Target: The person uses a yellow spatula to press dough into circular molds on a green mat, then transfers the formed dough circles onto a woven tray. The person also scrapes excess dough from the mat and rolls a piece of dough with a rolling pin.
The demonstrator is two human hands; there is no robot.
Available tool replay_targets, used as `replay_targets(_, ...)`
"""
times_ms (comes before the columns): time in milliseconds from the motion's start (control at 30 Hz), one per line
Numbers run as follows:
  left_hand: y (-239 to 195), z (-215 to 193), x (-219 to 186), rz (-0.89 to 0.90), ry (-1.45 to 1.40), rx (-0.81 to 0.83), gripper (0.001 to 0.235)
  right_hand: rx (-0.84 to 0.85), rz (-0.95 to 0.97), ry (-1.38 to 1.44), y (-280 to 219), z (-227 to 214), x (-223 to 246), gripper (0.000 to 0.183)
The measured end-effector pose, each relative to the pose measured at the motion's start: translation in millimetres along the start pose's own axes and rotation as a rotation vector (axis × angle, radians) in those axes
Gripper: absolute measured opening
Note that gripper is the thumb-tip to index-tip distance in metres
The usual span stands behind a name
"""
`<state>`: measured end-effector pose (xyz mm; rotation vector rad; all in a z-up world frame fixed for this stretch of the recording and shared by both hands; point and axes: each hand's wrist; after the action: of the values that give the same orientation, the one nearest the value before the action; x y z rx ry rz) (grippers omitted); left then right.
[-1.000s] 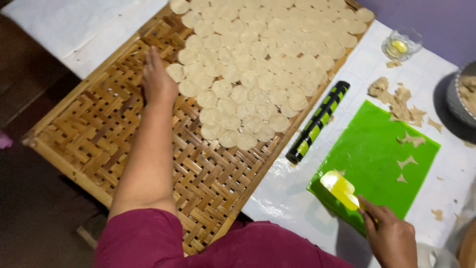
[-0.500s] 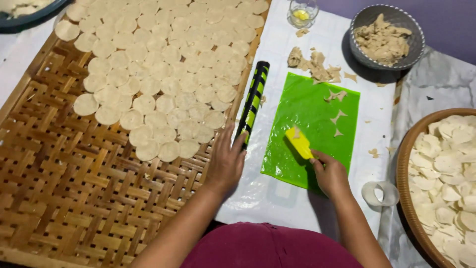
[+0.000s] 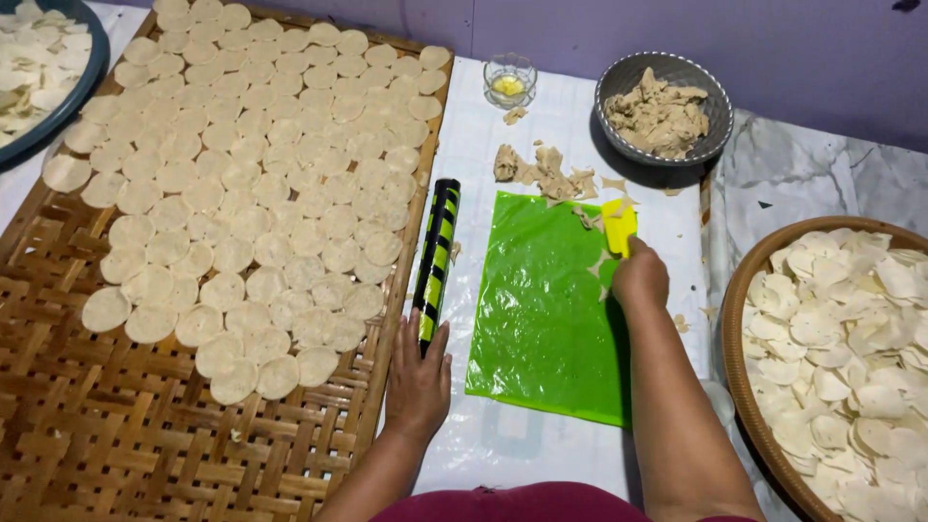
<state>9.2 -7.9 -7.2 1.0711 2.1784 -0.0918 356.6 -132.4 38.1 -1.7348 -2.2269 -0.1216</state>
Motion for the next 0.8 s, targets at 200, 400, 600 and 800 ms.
replay_targets(200,4.2,-1.0,-4.7,-0.073,0.07,0.086,0.053,0.104,0.008,-0.099,86.3,17.9,21.3,0.043)
replay_targets(400,4.8,-2.6,-4.7,-0.046,0.04,0.048,0.053,0.243,-0.181,-0.021,122.7,36.1,63.3,0.042)
replay_targets(600,6.6,-5.7,-5.2,-0.127,0.016,0.153,0.051,0.413,-0.294,-0.045,106.4,-21.6,41.2,0.04)
replay_targets(800,6.5,-0.8,1.3,-0.133,0.027,0.191,0.052,0.282,-0.426,0.094,111.5,-31.6,25.8,0.043)
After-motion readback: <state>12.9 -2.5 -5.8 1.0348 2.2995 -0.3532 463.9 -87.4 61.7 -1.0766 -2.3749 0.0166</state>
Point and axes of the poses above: each hand's wrist, its own y-axis towards the middle knuckle, its own z-axis out of the palm, x = y × z, and after that the axes turned 11 degrees about -y, right-handed
